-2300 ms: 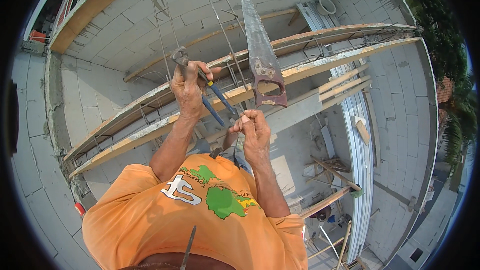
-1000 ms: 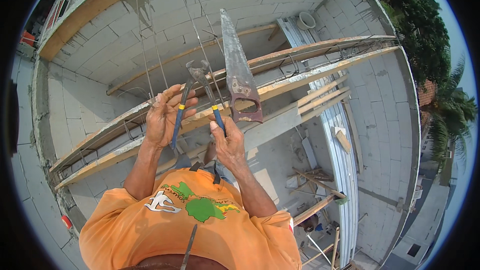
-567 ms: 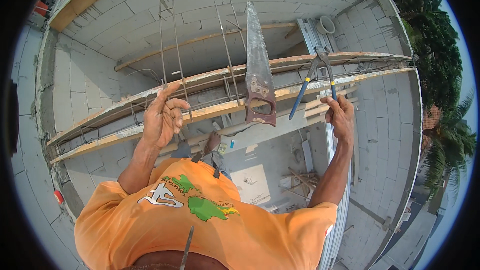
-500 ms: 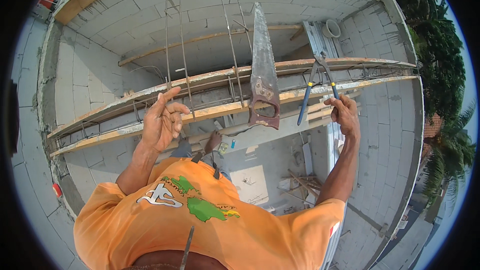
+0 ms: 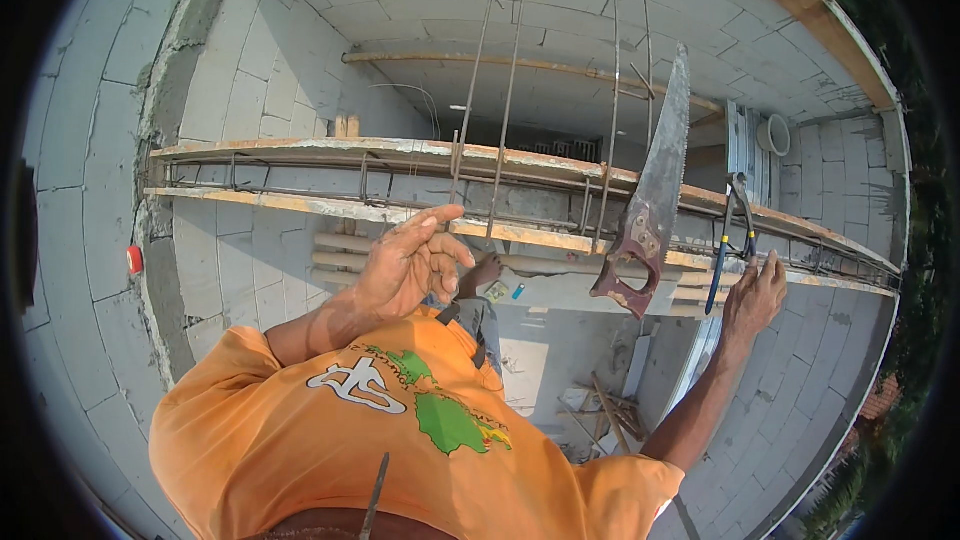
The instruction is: The person secures reinforcement bars by twisting wire with pliers and سپس positions a saw against the wooden formwork.
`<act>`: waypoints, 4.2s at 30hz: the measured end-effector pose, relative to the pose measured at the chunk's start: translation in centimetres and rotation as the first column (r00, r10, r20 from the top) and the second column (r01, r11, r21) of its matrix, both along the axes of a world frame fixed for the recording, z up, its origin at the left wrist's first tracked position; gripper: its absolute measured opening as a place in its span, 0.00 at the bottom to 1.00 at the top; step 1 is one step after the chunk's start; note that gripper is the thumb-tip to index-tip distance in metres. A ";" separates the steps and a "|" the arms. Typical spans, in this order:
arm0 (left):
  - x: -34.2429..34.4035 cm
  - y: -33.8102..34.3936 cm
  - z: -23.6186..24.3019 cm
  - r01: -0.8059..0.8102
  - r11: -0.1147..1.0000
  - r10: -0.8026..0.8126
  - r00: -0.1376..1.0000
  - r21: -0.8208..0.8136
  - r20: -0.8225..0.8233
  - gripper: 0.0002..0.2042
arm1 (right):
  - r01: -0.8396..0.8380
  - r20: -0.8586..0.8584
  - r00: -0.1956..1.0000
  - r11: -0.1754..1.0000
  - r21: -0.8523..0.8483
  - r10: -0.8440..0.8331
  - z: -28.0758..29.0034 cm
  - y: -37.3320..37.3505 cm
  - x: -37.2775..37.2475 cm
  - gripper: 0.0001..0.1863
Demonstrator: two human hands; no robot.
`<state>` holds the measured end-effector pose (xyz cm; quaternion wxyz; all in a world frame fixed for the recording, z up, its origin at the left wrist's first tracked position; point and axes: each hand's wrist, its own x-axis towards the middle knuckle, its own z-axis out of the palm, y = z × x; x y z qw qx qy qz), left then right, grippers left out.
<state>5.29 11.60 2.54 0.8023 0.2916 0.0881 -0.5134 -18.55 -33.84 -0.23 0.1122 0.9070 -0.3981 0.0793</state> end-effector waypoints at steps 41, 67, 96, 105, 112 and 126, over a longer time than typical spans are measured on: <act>9.8 -0.7 -0.6 -0.111 0.457 -0.865 -0.286 0.882 0.412 0.17 | -0.433 0.016 0.876 0.771 0.466 0.482 8.7 30.9 13.2 0.12; 12.2 -1.4 -2.0 0.098 0.568 -0.793 -0.200 0.817 0.575 0.16 | -0.305 -0.099 0.877 0.706 0.640 0.469 8.9 31.0 18.0 0.06; 10.6 -2.4 -1.8 0.471 0.659 -0.673 0.717 0.586 0.181 0.18 | -0.427 -0.186 0.800 0.759 0.492 0.570 6.6 32.1 19.5 0.07; 11.1 -2.0 -1.9 0.519 0.687 -0.675 0.715 0.508 0.181 0.14 | -0.377 -0.031 0.890 0.774 0.509 0.454 4.6 32.1 20.8 0.08; 11.4 -1.9 -0.5 0.534 0.693 -0.672 0.722 0.484 0.165 0.15 | -0.384 -0.053 0.886 0.792 0.475 0.461 4.2 32.6 22.1 0.07; 11.3 -1.7 -1.6 0.564 0.609 -0.774 0.574 0.558 0.266 0.25 | -0.278 -0.017 0.934 0.757 0.591 0.356 3.3 33.4 21.5 0.10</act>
